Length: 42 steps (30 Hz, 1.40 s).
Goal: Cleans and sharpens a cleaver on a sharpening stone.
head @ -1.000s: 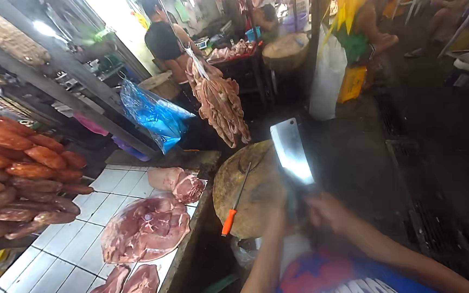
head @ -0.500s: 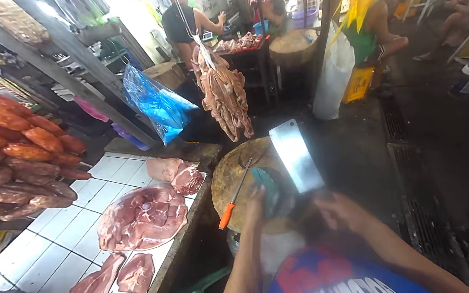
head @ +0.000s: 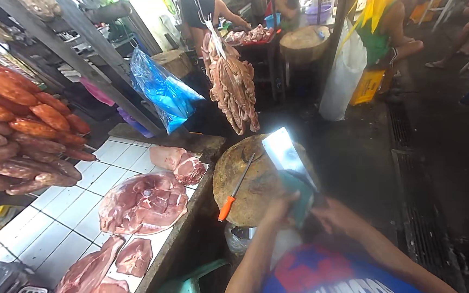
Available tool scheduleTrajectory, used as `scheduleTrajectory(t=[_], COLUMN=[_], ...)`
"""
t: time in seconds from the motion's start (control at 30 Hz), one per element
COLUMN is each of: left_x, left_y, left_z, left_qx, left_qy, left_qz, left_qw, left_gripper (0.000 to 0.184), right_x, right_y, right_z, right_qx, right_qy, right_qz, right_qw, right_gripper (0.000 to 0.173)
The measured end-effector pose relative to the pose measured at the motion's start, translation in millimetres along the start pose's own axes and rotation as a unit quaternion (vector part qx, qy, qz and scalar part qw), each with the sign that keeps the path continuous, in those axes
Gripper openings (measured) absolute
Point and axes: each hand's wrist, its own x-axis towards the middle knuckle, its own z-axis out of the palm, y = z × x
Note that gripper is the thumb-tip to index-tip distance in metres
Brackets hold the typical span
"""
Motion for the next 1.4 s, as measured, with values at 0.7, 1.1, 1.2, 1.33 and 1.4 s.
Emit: scheduleTrajectory(t=[0.7, 1.1, 1.2, 1.33, 1.4], left_x=[3.9, -15.4, -25.2, -28.1, -19.8], left_y=[87.1, 6.8, 7.1, -3.6, -6.6], left_z=[-69.9, -18.6, -28.4, -0.7, 6.7], left_qx=[-0.054, 0.037, -0.038, -0.035, 0.000], left_qy=[0.077, -0.010, -0.042, -0.062, 0.000], left_qz=[0.125, 0.075, 0.038, 0.053, 0.057], left_qw=[0.988, 0.996, 0.998, 0.996, 0.998], left_gripper=[0.038, 0.041, 0.042, 0.034, 0.027], right_x=[-30.0, -22.2, -21.8, -13.3, -10.3], right_y=[2.3, -2.2, -1.9, 6.9, 12.0], right_z=[-31.0, -13.4, -14.8, -6.3, -2.3], right_qx=[0.066, 0.054, 0.060, 0.057, 0.048], right_qy=[-0.091, -0.010, -0.023, -0.032, -0.036], right_qz=[-0.003, -0.028, -0.029, -0.018, -0.012], right_qw=[0.994, 0.998, 0.997, 0.998, 0.998], right_gripper=[0.023, 0.021, 0.021, 0.019, 0.018])
